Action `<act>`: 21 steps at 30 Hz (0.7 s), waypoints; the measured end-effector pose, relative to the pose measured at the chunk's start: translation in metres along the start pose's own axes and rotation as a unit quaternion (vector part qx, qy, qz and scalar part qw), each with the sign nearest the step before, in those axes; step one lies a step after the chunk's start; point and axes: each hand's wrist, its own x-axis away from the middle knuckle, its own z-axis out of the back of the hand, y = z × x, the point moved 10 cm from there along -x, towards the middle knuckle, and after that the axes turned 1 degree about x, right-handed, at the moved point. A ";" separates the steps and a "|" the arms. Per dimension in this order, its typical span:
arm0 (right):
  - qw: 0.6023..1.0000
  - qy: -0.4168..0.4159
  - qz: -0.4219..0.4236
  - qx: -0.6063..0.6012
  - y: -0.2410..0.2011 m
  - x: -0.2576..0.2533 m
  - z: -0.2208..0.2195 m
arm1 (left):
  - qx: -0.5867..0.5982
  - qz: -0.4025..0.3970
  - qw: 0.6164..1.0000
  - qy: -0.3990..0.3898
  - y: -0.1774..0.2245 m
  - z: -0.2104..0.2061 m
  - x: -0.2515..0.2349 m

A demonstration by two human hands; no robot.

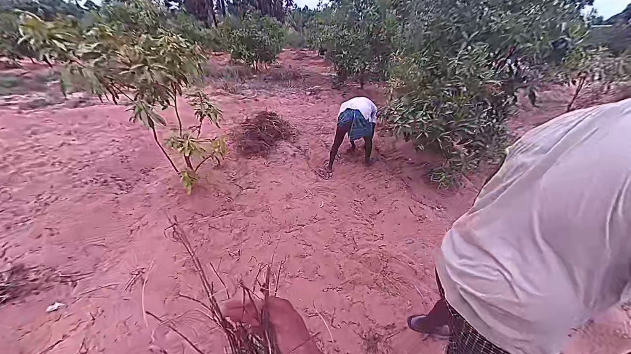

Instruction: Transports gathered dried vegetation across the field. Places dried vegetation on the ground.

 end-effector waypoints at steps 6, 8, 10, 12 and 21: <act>0.992 -0.047 -0.108 -0.052 -0.038 -0.115 -0.013 | 0.128 0.019 0.983 -0.127 0.003 -0.036 -0.140; 0.991 -0.073 -0.101 -0.038 -0.053 -0.153 -0.014 | 0.189 0.057 0.964 -0.178 0.032 -0.036 -0.178; 0.991 -0.100 -0.092 -0.023 -0.067 -0.187 -0.011 | 0.321 0.028 0.926 -0.197 0.057 -0.042 -0.209; 0.989 -0.113 -0.092 -0.017 -0.071 -0.218 -0.006 | 0.437 -0.044 0.853 -0.283 0.075 -0.059 -0.238; 0.988 -0.132 0.026 -0.069 -0.118 -0.443 0.089 | 0.366 0.006 0.923 -0.119 0.103 -0.103 -0.454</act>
